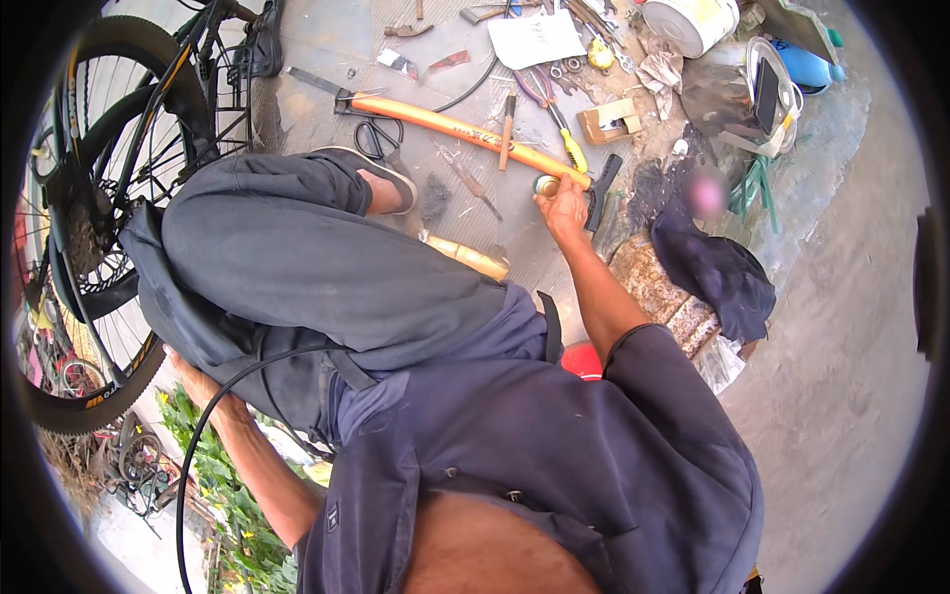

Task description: The person opens a can of rubber cement, applies it to a punctured bicycle inner tube, and then applies a patch to the tube. The person uses a small metal tool to open the can and their fingers to apply the cement.

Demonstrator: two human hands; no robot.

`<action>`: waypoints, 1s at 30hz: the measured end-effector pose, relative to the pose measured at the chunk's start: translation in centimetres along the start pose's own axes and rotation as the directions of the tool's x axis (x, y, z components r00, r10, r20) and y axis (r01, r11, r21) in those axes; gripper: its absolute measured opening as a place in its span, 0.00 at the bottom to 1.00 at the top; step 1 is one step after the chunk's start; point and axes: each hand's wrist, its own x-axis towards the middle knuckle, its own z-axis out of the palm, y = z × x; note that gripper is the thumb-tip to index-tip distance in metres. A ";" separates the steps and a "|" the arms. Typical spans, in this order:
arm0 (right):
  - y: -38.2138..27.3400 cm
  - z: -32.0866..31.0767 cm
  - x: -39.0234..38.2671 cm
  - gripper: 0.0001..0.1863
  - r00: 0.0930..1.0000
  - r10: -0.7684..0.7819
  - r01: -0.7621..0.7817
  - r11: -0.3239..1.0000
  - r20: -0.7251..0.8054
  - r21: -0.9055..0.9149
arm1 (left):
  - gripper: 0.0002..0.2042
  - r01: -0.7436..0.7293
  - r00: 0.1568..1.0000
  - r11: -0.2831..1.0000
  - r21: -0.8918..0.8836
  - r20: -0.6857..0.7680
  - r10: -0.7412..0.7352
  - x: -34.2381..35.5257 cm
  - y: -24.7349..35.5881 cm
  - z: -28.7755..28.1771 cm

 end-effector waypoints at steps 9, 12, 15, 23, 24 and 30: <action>-0.3 1.1 0.2 0.31 0.998 -0.050 0.048 0.997 -0.038 -0.056 | 0.37 -0.034 0.999 0.999 0.007 0.016 0.034 1.3 -1.4 -1.4; -1.1 -1.3 -1.7 0.35 0.996 -0.080 0.083 0.991 0.034 -0.107 | 0.34 0.016 1.000 1.000 -0.026 0.008 -0.016 -0.5 -0.4 -1.1; -2.1 -3.6 -1.9 0.35 0.924 -0.317 0.307 0.948 -0.215 -0.079 | 0.28 -0.009 0.999 0.997 -0.080 0.047 0.012 0.6 -1.7 -0.7; -18.5 -19.2 -10.3 0.32 0.676 -0.699 0.736 0.658 -0.232 0.160 | 0.18 -0.424 0.904 0.904 -0.061 -0.095 0.417 0.0 1.6 -2.3; -20.1 -20.5 -11.6 0.34 0.602 -0.761 0.796 0.594 -0.240 0.113 | 0.16 -0.505 0.862 0.861 -0.056 -0.082 0.500 -0.6 2.4 -2.1; -27.1 -24.6 -19.6 0.39 0.220 -0.955 0.953 0.167 -0.197 0.254 | 0.23 -0.783 0.567 0.602 -0.156 0.216 0.795 -6.5 4.7 -1.2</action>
